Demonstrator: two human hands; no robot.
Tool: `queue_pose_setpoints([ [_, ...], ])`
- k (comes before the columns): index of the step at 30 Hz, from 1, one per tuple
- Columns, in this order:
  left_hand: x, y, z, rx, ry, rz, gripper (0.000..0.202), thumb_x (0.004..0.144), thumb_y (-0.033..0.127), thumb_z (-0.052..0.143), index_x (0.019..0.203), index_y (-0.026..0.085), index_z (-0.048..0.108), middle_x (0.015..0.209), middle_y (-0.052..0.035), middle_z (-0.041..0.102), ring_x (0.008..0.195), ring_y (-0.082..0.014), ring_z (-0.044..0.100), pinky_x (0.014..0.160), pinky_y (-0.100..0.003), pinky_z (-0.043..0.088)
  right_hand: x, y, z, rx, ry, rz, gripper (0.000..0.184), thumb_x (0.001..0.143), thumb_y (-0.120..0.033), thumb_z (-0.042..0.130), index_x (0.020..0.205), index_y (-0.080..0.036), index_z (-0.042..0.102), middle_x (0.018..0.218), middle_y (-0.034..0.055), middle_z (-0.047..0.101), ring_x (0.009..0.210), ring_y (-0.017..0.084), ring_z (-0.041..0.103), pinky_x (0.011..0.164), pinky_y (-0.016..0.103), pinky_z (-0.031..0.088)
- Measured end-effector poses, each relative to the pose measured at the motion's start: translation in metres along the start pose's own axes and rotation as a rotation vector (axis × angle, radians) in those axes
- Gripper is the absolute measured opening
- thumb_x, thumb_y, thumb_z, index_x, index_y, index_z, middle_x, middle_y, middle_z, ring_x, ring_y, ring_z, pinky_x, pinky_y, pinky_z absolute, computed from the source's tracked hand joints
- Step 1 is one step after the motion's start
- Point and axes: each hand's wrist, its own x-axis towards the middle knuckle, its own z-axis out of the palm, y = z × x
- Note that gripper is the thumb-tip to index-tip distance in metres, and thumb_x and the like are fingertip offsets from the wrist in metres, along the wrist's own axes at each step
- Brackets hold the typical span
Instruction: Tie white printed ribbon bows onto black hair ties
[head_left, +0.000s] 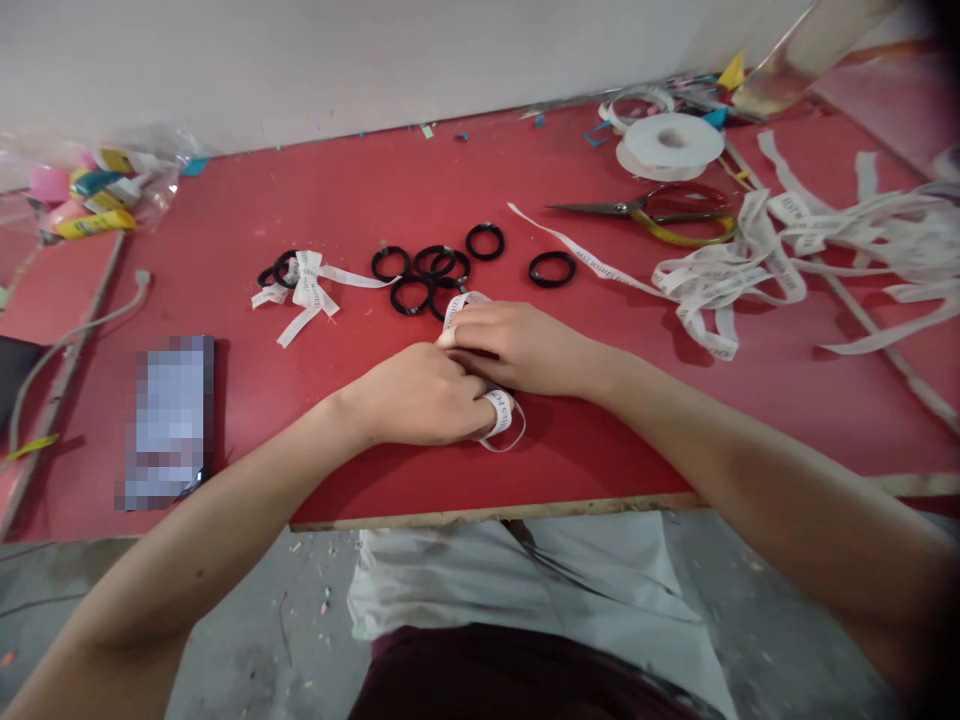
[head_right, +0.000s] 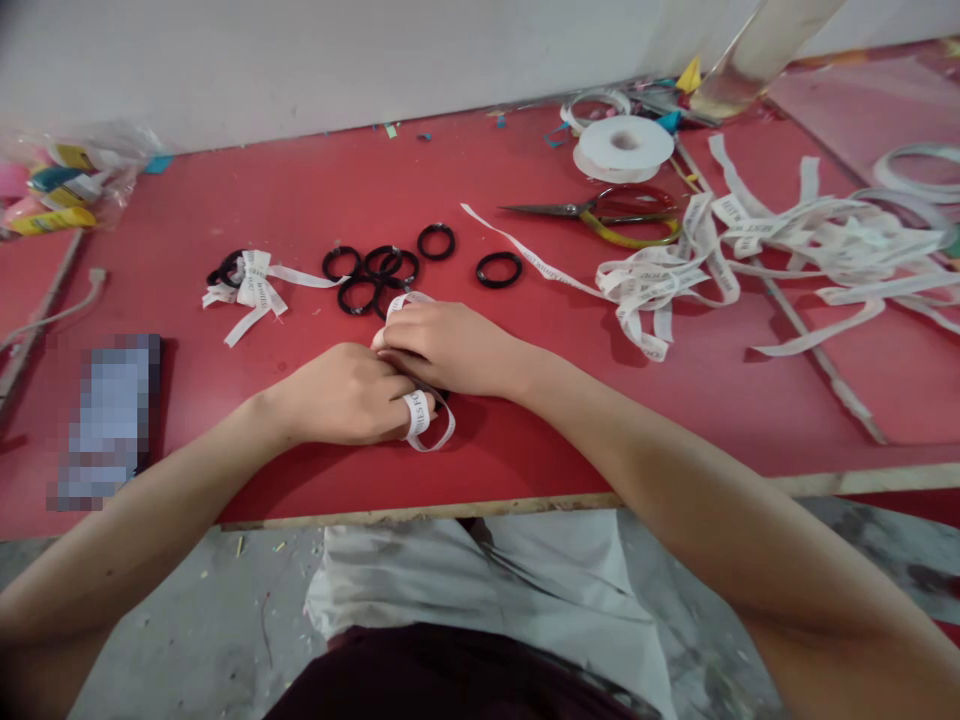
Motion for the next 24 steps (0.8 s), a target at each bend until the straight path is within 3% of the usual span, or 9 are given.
queue_pose_setpoints([
  [24,0.0008,0.0004,0.0002,0.006,0.04,0.004,0.025,0.085,0.007,0.047,0.063,0.017,0.056,0.057,-0.0012,0.064,0.05,-0.0145,0.057,0.043,-0.033,0.016,0.0006,-0.0001,-0.0002,0.003,-0.017,0.004,0.028,0.1,-0.028,0.043,0.094,-0.016,0.068,0.089,0.009,0.067,0.082,0.02,0.056,0.075,0.031,0.043],
])
